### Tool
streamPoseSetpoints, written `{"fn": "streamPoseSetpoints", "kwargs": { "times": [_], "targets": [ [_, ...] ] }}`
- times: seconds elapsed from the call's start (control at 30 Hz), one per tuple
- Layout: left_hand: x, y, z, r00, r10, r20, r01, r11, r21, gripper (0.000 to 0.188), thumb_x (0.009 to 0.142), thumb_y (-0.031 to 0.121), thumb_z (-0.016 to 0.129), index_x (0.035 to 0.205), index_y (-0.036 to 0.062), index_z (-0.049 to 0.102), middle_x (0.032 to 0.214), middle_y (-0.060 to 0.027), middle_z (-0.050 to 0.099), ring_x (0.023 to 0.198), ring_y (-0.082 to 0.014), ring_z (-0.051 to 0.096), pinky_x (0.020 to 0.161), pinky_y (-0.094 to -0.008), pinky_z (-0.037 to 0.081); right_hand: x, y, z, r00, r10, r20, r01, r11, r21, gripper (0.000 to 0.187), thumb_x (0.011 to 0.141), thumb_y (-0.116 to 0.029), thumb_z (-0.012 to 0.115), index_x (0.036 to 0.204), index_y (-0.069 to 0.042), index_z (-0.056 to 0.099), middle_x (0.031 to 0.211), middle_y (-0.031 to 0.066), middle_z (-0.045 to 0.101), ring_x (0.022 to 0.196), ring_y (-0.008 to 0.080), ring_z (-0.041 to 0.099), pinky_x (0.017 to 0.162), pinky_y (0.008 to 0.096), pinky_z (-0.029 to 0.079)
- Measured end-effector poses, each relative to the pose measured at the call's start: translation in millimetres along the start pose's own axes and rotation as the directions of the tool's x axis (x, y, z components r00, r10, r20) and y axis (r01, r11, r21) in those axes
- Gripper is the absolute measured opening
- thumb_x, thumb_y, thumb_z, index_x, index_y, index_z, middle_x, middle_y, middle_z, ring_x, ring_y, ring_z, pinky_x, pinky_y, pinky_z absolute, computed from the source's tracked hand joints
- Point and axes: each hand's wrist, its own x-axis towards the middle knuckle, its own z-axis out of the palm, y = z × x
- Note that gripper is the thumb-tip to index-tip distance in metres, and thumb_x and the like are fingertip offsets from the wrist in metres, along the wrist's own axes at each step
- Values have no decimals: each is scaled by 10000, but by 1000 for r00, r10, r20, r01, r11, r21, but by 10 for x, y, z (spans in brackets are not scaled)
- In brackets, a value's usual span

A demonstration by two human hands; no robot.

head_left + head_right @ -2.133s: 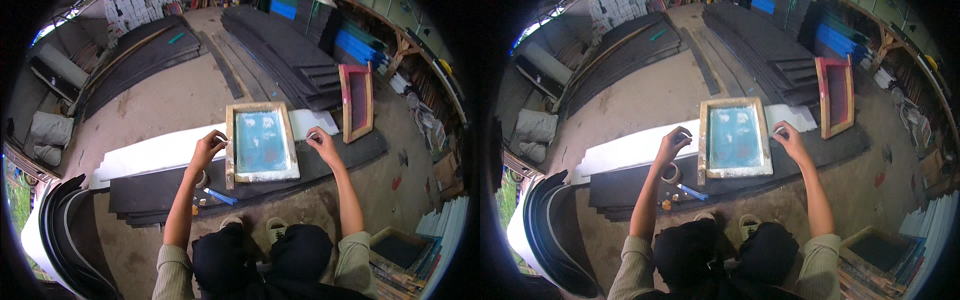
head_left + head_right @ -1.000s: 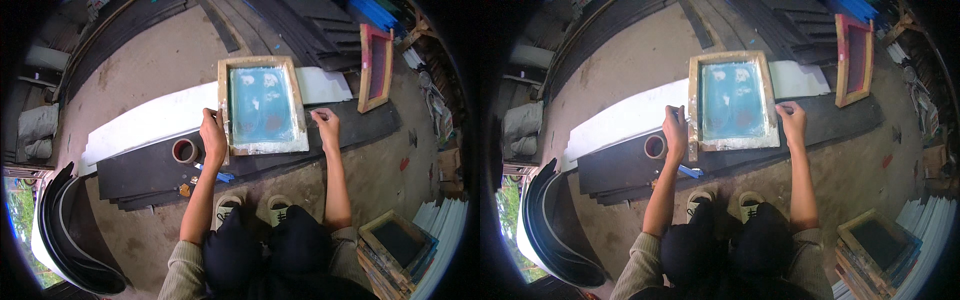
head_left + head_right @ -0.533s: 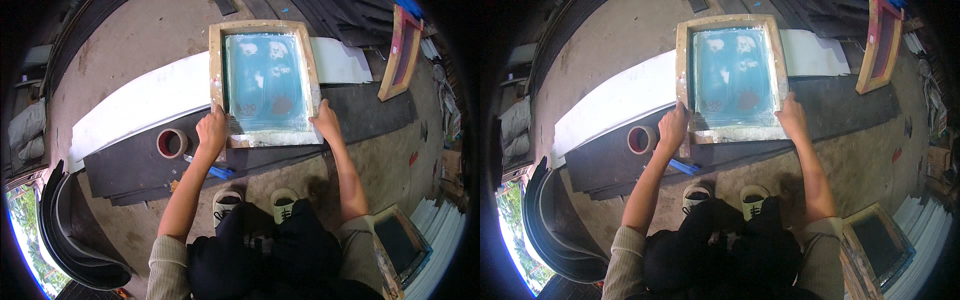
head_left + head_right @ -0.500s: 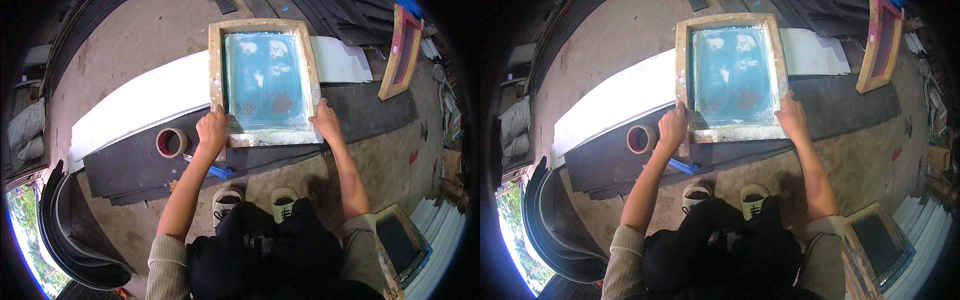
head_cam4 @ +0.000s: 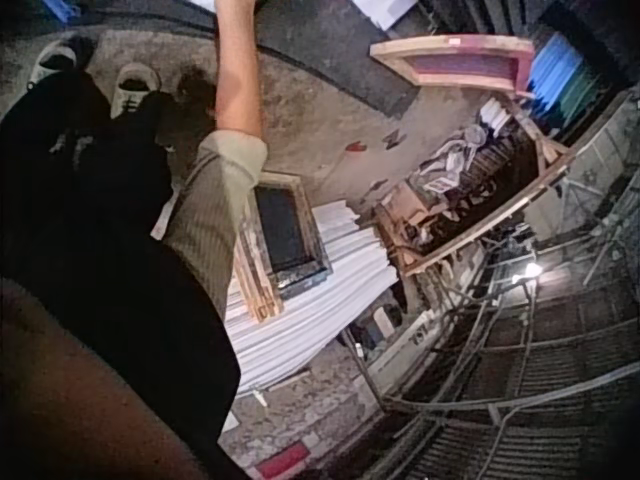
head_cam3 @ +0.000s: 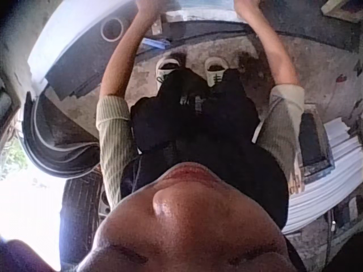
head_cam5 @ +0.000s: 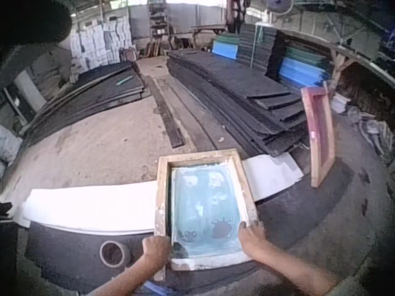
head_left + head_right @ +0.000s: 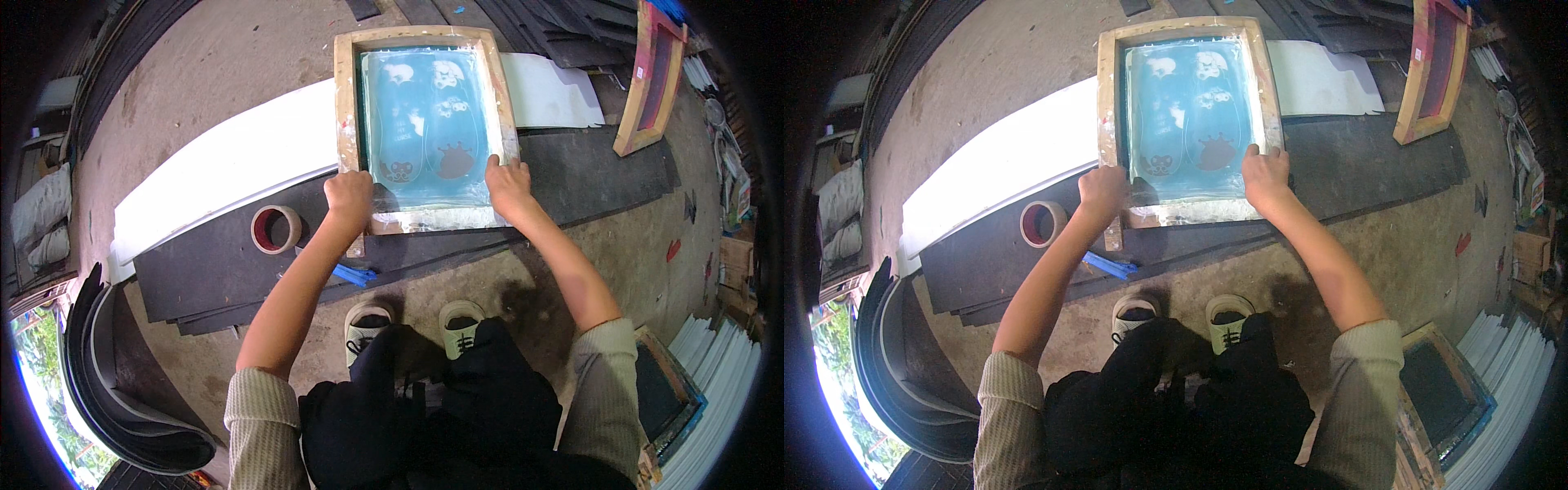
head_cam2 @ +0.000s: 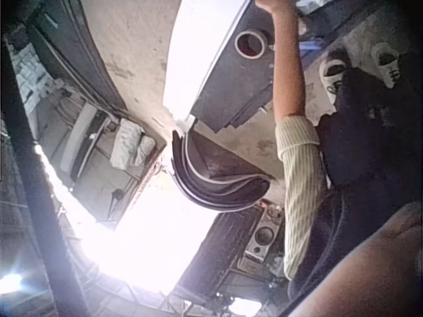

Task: The person sits on the floor and repeatedly applies masking tape to the edges of a wooden frame with a blue screen. They tear off pieces of tape, press them along the frame edges, and smooth them down by hand.

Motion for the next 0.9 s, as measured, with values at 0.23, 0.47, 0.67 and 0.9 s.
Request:
{"fn": "streamPoseSetpoints", "kwargs": {
  "times": [0.23, 0.47, 0.67, 0.9],
  "targets": [
    [-66, 96, -29, 996, 52, 66, -60, 990, 128, 100, 779, 125, 612, 835, 131, 694, 876, -72, 686, 845, -214, 670, 659, -322, 516, -27, -39, 102, 998, -54, 34, 56, 997, -59, 205, 743, -33, 570, 945, -6, 545, 802, 174, 661, 930, 300, 593, 782, 410, 403],
    [-64, 137, -19, 994, 101, 33, -105, 979, 176, 76, 758, 121, 624, 794, 118, 691, 813, -79, 681, 790, -225, 674, 623, -332, 513, 3, -74, 45, 993, -49, 107, 60, 993, -105, 221, 771, -52, 551, 988, -12, 553, 825, 158, 668, 962, 285, 581, 849, 459, 345],
    [-68, 181, 23, 991, 136, 18, -136, 960, 243, 80, 756, 114, 618, 774, 140, 692, 779, -60, 681, 759, -200, 673, 602, -325, 488, -9, -81, 65, 991, -52, 122, 68, 989, -130, 227, 777, -56, 546, 1001, -21, 550, 834, 149, 670, 966, 274, 576, 877, 462, 299],
    [-24, 246, 66, 987, 114, 110, -143, 944, 299, 79, 765, 133, 623, 778, 165, 693, 772, -34, 681, 760, -185, 667, 697, -332, 443, -20, -83, 75, 986, -41, 163, 67, 986, -153, 309, 732, -112, 628, 1025, -31, 572, 871, 96, 673, 1015, 252, 556, 906, 458, 258]
  ]
}}
